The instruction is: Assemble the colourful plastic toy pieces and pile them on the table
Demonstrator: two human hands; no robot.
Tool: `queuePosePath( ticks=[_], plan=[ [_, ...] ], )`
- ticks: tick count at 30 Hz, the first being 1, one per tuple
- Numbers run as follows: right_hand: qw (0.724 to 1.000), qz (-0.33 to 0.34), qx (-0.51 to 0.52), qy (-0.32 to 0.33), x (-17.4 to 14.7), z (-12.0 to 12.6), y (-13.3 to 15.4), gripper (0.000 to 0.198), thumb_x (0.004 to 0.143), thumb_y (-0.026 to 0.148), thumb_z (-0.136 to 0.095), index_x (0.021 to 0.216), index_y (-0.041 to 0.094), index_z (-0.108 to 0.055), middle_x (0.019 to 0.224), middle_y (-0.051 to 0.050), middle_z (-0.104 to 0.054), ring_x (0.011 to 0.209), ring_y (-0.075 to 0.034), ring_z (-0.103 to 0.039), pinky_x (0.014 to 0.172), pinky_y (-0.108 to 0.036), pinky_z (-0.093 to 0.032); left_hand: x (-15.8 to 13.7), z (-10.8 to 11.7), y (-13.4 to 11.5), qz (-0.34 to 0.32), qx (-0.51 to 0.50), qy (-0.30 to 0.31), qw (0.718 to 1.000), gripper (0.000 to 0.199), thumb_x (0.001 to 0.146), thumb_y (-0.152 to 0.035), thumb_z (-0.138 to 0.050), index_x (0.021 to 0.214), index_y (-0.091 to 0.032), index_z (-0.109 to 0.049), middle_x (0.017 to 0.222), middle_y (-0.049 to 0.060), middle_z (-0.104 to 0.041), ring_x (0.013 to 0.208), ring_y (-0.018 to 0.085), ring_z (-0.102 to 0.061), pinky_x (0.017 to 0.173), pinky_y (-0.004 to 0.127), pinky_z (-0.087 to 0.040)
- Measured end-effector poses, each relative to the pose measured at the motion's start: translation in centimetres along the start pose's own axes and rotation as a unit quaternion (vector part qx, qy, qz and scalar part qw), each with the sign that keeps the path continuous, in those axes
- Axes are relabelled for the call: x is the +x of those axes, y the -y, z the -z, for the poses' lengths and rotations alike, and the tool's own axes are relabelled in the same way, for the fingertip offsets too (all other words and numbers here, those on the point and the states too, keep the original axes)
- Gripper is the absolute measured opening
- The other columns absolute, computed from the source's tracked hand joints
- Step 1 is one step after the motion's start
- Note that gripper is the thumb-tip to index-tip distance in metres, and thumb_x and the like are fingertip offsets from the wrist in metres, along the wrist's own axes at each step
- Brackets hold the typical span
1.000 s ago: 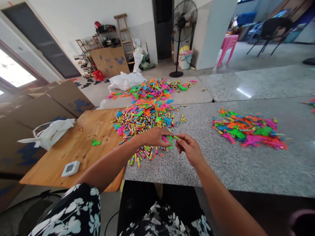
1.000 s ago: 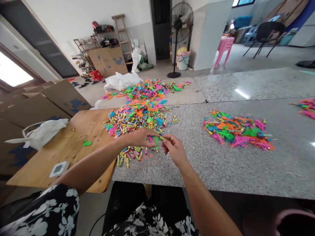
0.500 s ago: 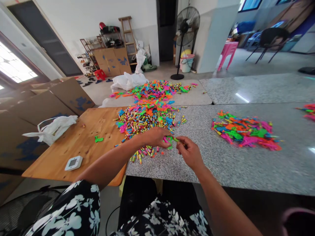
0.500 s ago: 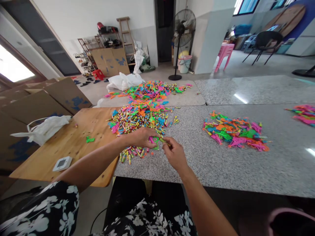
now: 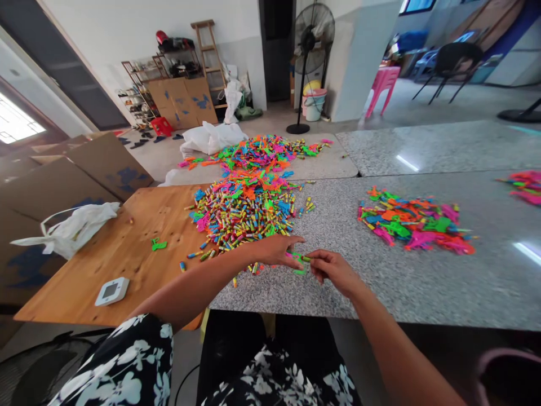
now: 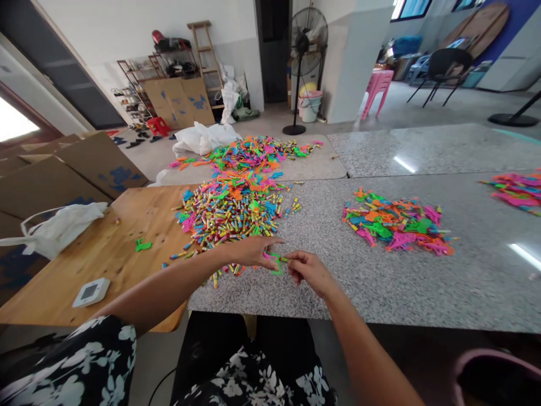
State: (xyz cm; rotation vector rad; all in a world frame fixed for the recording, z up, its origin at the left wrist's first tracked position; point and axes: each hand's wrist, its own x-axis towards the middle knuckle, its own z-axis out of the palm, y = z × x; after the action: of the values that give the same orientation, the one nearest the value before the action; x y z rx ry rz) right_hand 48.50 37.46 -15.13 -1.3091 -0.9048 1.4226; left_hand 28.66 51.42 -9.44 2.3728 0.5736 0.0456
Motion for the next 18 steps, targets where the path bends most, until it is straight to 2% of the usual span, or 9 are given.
queuePosePath(
  ticks=[3, 5, 8, 9, 11, 13, 14, 16, 18],
  plan=[
    [0.981, 0.019, -0.035, -0.187, 1.7, 4.8, -0.2, 0.024, 0.068, 0.034, -0.076, 0.086, 0.018, -0.072, 0.059, 0.003, -0.065, 0.042, -0.012, -0.054, 0.039, -0.023, -0.043, 2.2, 1.3, 2.7, 0.042, 0.041, -0.04, 0.997, 0.074, 0.083, -0.056, -0.075, 0.145, -0.02, -0.059, 0.122, 0.012, -0.072, 0.108, 0.027, -0.069, 0.093, 0.033, -0.051],
    [0.939, 0.078, 0.038, -0.333, 3.1, 7.9, 0.4, 0.028, 0.07, 0.038, -0.075, 0.09, 0.019, -0.071, 0.071, 0.0, -0.07, 0.046, -0.011, -0.058, 0.041, -0.022, -0.044, 3.7, 2.9, 5.0, 0.079, 0.125, -0.12, 0.982, 0.056, 0.092, -0.047, -0.068, 0.139, -0.018, -0.063, 0.138, 0.016, -0.065, 0.13, 0.031, -0.058, 0.111, 0.039, -0.043],
    [0.882, 0.147, 0.169, -0.415, 5.5, 9.5, 1.4, 0.037, 0.074, 0.045, -0.072, 0.104, 0.024, -0.068, 0.1, -0.003, -0.076, 0.058, -0.011, -0.066, 0.046, -0.021, -0.049, 5.5, 5.1, 8.4, 0.177, 0.215, -0.196, 0.94, 0.052, 0.093, -0.039, -0.065, 0.138, -0.013, -0.062, 0.15, 0.021, -0.054, 0.143, 0.037, -0.044, 0.12, 0.048, -0.033],
    [0.885, 0.144, 0.169, -0.409, 6.3, 9.0, 1.5, 0.038, 0.075, 0.045, -0.071, 0.107, 0.024, -0.067, 0.105, -0.003, -0.075, 0.061, -0.012, -0.067, 0.047, -0.021, -0.05, 6.0, 5.6, 9.4, 0.211, 0.221, -0.202, 0.931, 0.053, 0.093, -0.04, -0.065, 0.138, -0.012, -0.062, 0.151, 0.022, -0.052, 0.143, 0.038, -0.043, 0.12, 0.051, -0.033],
    [0.926, 0.1, 0.088, -0.354, 7.8, 6.5, 1.3, 0.035, 0.08, 0.042, -0.067, 0.108, 0.022, -0.067, 0.103, -0.004, -0.075, 0.06, -0.012, -0.067, 0.048, -0.022, -0.049, 6.8, 5.9, 10.9, 0.247, 0.214, -0.199, 0.924, 0.048, 0.092, -0.038, -0.066, 0.131, -0.011, -0.065, 0.146, 0.023, -0.056, 0.139, 0.039, -0.047, 0.117, 0.052, -0.036],
    [0.967, 0.045, -0.073, -0.241, 9.2, 2.8, 0.6, 0.028, 0.086, 0.036, -0.062, 0.106, 0.019, -0.069, 0.098, -0.005, -0.075, 0.063, -0.014, -0.067, 0.053, -0.023, -0.05, 7.3, 5.9, 11.6, 0.242, 0.207, -0.197, 0.927, 0.035, 0.092, -0.033, -0.066, 0.121, -0.013, -0.069, 0.137, 0.02, -0.063, 0.133, 0.036, -0.053, 0.115, 0.049, -0.039],
    [0.966, 0.034, -0.168, -0.192, 9.8, 0.9, 0.2, 0.024, 0.089, 0.033, -0.06, 0.104, 0.018, -0.071, 0.098, -0.006, -0.076, 0.07, -0.015, -0.07, 0.059, -0.024, -0.052, 7.4, 5.8, 11.7, 0.232, 0.199, -0.207, 0.93, 0.03, 0.092, -0.031, -0.065, 0.117, -0.014, -0.07, 0.131, 0.018, -0.066, 0.128, 0.033, -0.056, 0.113, 0.046, -0.041],
    [0.927, 0.033, -0.35, -0.134, 10.8, -2.7, -0.5, 0.02, 0.093, 0.031, -0.06, 0.102, 0.017, -0.072, 0.106, -0.009, -0.076, 0.088, -0.019, -0.073, 0.073, -0.025, -0.053, 7.2, 5.6, 11.6, 0.216, 0.152, -0.254, 0.931, 0.026, 0.091, -0.028, -0.066, 0.113, -0.014, -0.07, 0.118, 0.014, -0.07, 0.117, 0.029, -0.063, 0.106, 0.041, -0.047],
    [0.867, 0.04, -0.481, -0.126, 11.3, -5.4, -0.9, 0.023, 0.096, 0.033, -0.061, 0.108, 0.017, -0.072, 0.117, -0.013, -0.073, 0.099, -0.023, -0.072, 0.082, -0.028, -0.052, 6.3, 5.4, 11.0, 0.203, 0.057, -0.311, 0.927, 0.026, 0.089, -0.028, -0.069, 0.111, -0.015, -0.069, 0.105, 0.01, -0.071, 0.103, 0.026, -0.067, 0.097, 0.039, -0.052]
  ],
)
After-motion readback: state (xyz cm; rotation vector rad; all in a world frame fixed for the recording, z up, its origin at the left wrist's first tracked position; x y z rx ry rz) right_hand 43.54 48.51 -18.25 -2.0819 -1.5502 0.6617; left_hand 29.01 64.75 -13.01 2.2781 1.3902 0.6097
